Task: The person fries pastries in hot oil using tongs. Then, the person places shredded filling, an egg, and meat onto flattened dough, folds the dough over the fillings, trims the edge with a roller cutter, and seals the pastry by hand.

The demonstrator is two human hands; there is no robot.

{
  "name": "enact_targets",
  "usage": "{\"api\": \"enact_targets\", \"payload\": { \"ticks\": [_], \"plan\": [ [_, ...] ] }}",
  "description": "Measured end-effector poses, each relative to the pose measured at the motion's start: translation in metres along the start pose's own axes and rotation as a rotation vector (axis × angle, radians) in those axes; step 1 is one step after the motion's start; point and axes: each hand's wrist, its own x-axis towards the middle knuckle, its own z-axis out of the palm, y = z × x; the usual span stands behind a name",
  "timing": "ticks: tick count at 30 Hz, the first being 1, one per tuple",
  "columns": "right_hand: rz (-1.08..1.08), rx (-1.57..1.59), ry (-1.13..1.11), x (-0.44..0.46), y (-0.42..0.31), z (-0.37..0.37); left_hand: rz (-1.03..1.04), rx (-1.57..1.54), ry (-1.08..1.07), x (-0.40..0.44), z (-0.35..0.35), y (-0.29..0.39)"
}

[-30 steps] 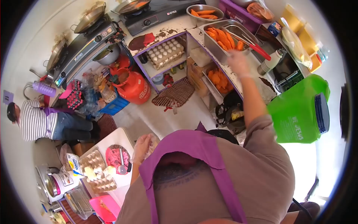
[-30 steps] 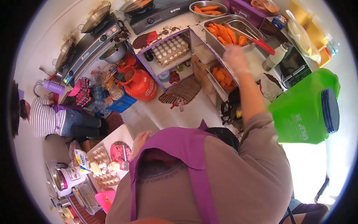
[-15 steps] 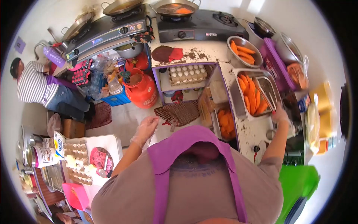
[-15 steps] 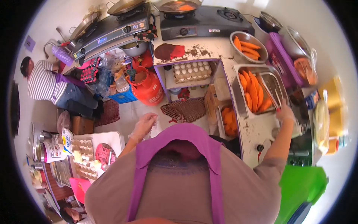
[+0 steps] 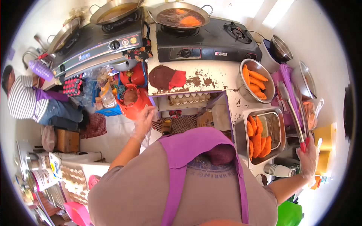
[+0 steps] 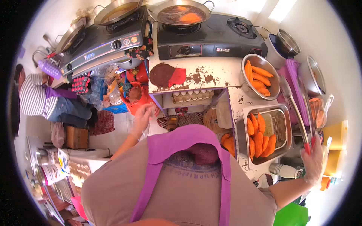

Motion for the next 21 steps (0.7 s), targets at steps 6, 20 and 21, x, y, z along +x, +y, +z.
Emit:
{"api": "enact_targets", "payload": {
  "ticks": [6, 20, 21],
  "plan": [
    [-0.534, -0.390, 0.069, 0.106, -0.146, 0.077, 0.205, 0.124, -0.017, 0.123, -0.015, 0.025],
    [-1.145, -0.820, 0.378, 0.302, -0.357, 0.147, 0.189, 0.452, -0.085, 0.163, -0.029, 0.031],
    [-1.204, -0.829, 0.395, 0.310, -0.367, 0.145, 0.182, 0.482, -0.078, 0.162, -0.027, 0.032]
  ]
}}
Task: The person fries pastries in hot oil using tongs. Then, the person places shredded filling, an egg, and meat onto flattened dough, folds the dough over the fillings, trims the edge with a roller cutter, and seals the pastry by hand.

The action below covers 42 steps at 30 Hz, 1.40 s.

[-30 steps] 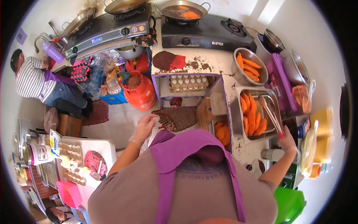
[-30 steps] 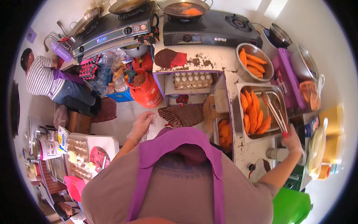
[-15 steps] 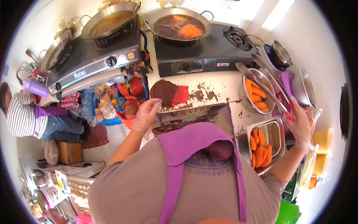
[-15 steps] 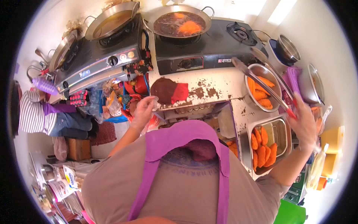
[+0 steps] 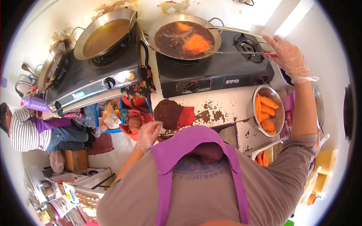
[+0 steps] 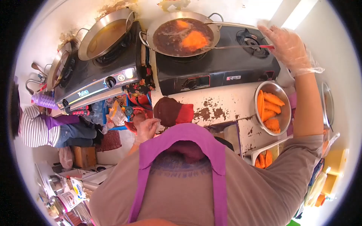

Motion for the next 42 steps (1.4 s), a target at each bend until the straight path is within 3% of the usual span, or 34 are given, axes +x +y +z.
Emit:
{"api": "enact_targets", "payload": {
  "ticks": [4, 7, 14, 20, 25, 42],
  "plan": [
    [-0.115, -0.075, 0.058, 0.034, 0.005, 0.007, -0.017, 0.000, 0.017, 0.000, 0.008, -0.004],
    [-0.114, -0.099, -0.036, 0.052, -0.005, 0.013, -0.013, 0.065, -0.022, 0.008, -0.003, 0.002],
    [-0.213, -0.070, 0.196, 0.053, -0.038, 0.057, -0.121, 0.141, 0.052, 0.023, -0.011, 0.000],
    [-0.177, -0.163, 0.041, 0.046, -0.052, 0.083, -0.155, -0.007, -0.004, 0.029, 0.008, -0.017],
    [-0.205, -0.152, 0.113, 0.045, -0.060, 0.097, -0.077, 0.022, 0.022, 0.036, 0.012, -0.012],
    [-0.207, -0.141, 0.113, 0.055, -0.061, 0.086, -0.121, 0.088, -0.009, 0.050, -0.001, -0.006]
  ]
}}
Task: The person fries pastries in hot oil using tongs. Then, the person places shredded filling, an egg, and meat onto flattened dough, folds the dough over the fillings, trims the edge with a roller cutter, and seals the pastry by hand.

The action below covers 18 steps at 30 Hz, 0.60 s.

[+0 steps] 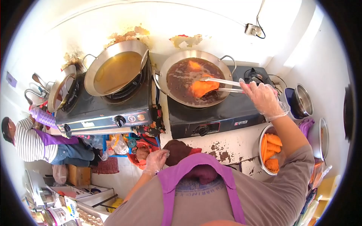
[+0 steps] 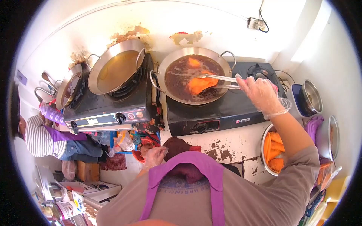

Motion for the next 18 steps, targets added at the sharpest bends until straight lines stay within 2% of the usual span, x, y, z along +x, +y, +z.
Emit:
{"api": "enact_targets", "payload": {
  "ticks": [3, 18],
  "plan": [
    [0.011, 0.066, -0.005, 0.000, 0.005, -0.004, 0.105, 0.014, 0.055, 0.002, 0.005, -0.010],
    [0.031, 0.221, -0.151, -0.007, 0.041, -0.013, 0.186, 0.006, 0.048, 0.010, 0.009, -0.016]
  ]
}}
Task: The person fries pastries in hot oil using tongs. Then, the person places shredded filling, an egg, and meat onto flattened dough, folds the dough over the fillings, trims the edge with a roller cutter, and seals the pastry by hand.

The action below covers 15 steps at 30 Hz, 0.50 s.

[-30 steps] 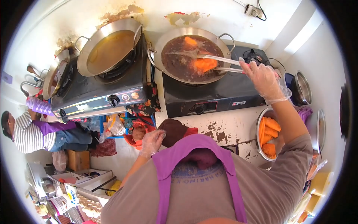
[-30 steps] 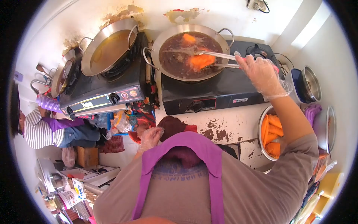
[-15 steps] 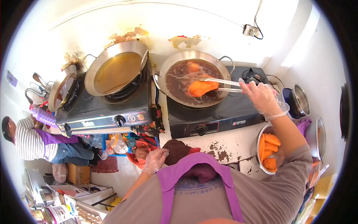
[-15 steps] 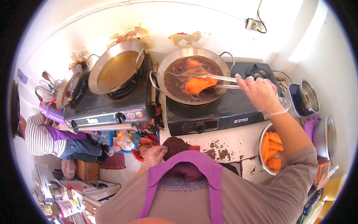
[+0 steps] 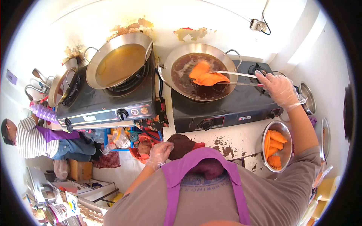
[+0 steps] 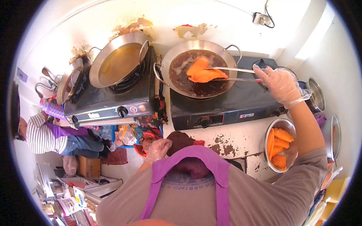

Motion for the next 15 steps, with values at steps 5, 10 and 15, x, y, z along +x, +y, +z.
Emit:
{"api": "enact_targets", "payload": {
  "ticks": [5, 10, 15],
  "plan": [
    [-0.002, -0.046, 0.002, 0.004, -0.009, -0.007, -0.028, 0.014, -0.016, -0.001, 0.000, 0.000],
    [-0.022, -0.125, -0.013, 0.005, -0.019, -0.003, -0.030, -0.004, -0.003, -0.001, -0.002, 0.004],
    [-0.054, -0.098, 0.042, 0.003, -0.016, 0.000, -0.035, 0.023, 0.001, -0.004, -0.006, 0.009]
  ]
}}
